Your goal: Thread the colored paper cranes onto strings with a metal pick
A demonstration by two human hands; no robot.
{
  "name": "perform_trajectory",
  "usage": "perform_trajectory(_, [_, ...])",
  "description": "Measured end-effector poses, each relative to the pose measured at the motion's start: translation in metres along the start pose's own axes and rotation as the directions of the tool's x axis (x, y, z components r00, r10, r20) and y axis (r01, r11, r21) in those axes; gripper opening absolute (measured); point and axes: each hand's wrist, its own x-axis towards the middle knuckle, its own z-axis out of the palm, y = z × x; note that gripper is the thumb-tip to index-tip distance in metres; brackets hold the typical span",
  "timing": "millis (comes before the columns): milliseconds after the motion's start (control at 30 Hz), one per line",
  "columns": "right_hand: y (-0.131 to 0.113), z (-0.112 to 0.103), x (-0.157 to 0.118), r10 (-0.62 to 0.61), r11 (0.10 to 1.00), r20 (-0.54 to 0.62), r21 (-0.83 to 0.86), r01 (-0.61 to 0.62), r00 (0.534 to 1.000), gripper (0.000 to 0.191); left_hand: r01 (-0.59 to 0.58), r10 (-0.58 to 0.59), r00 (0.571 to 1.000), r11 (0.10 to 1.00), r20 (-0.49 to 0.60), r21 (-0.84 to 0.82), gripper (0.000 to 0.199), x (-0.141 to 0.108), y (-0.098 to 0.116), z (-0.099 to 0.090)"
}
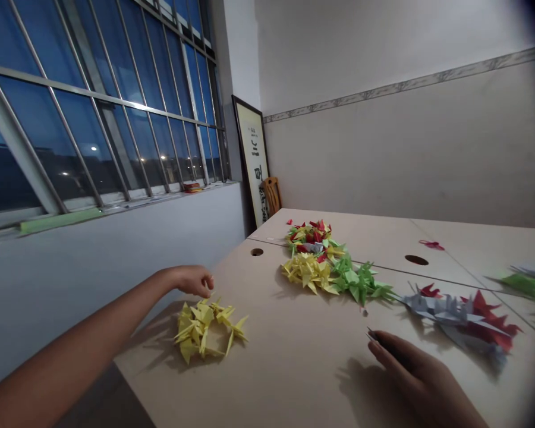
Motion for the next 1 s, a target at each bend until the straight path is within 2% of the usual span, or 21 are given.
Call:
perform_trajectory(133, [0.000, 0.000, -0.002, 0.003, 1.000, 0.002, -0.003, -0.003, 1.000, 0.041, -0.013, 0.013, 1.000, 0.999, 0.004, 0.051, 0.009, 0.011, -0.002, 0.015])
perform_trajectory(200, [-0.001, 0.000, -0.003, -0.018, 1.000, 0.007, 0.009, 0.018, 1.000, 0.039, -0.055, 0.057, 0.998, 0.996, -0.024, 0.070, 0.008, 0.015, 0.001, 0.011])
perform_trajectory(267, [-0.003, 0.000, -0.004, -0.044, 0.999, 0.001, 0.031, 0.043, 0.999, 0.036, -0.117, 0.124, 0.988, 0.989, -0.087, 0.088, 0.010, 0.015, 0.009, -0.001])
perform_trajectory(333, [-0.005, 0.001, -0.004, -0.057, 0.997, -0.008, 0.060, 0.057, 0.998, 0.033, -0.180, 0.198, 0.958, 0.978, -0.206, 0.104, 0.013, 0.012, 0.025, -0.016])
perform_trajectory(400, [-0.006, 0.001, -0.003, -0.066, 0.994, -0.002, 0.081, 0.066, 0.998, 0.031, -0.254, 0.264, 0.892, 0.964, -0.366, 0.076, 0.016, 0.009, 0.052, -0.023])
perform_trajectory(433, [-0.006, 0.001, -0.003, -0.073, 0.994, 0.005, 0.087, 0.073, 0.997, 0.031, -0.308, 0.287, 0.854, 0.951, -0.433, 0.023, 0.016, 0.009, 0.069, -0.021])
perform_trajectory(500, [-0.006, 0.001, -0.003, -0.090, 0.992, 0.015, 0.089, 0.088, 0.996, 0.030, -0.448, 0.305, 0.813, 0.872, -0.497, -0.198, 0.017, 0.014, 0.110, -0.001])
perform_trajectory(567, [-0.007, 0.001, -0.003, -0.096, 0.991, 0.003, 0.094, 0.095, 0.995, 0.029, -0.507, 0.308, 0.851, 0.697, -0.426, -0.508, 0.017, 0.027, 0.154, 0.036])
perform_trajectory(633, [-0.007, 0.000, -0.003, -0.091, 0.990, -0.015, 0.105, 0.092, 0.996, 0.029, -0.478, 0.308, 0.877, 0.470, -0.370, -0.742, 0.018, 0.043, 0.194, 0.079])
perform_trajectory(733, [-0.009, 0.000, -0.003, -0.084, 0.988, -0.025, 0.127, 0.087, 0.996, 0.029, -0.355, 0.208, 0.927, 0.204, -0.314, -0.913, 0.017, 0.062, 0.235, 0.131])
perform_trajectory(833, [-0.010, -0.001, -0.002, -0.087, 0.987, -0.028, 0.131, 0.090, 0.996, 0.027, -0.320, 0.150, 0.938, 0.034, -0.311, -0.947, 0.018, 0.070, 0.248, 0.153])
perform_trajectory(900, [-0.011, -0.001, -0.001, -0.086, 0.987, -0.023, 0.131, 0.089, 0.996, 0.026, -0.326, 0.150, 0.935, 0.008, -0.321, -0.945, 0.018, 0.069, 0.247, 0.155])
perform_trajectory(1000, [-0.012, -0.001, 0.001, -0.080, 0.985, -0.010, 0.152, 0.081, 0.997, 0.025, -0.311, 0.183, 0.935, 0.014, -0.303, -0.950, 0.017, 0.067, 0.244, 0.152])
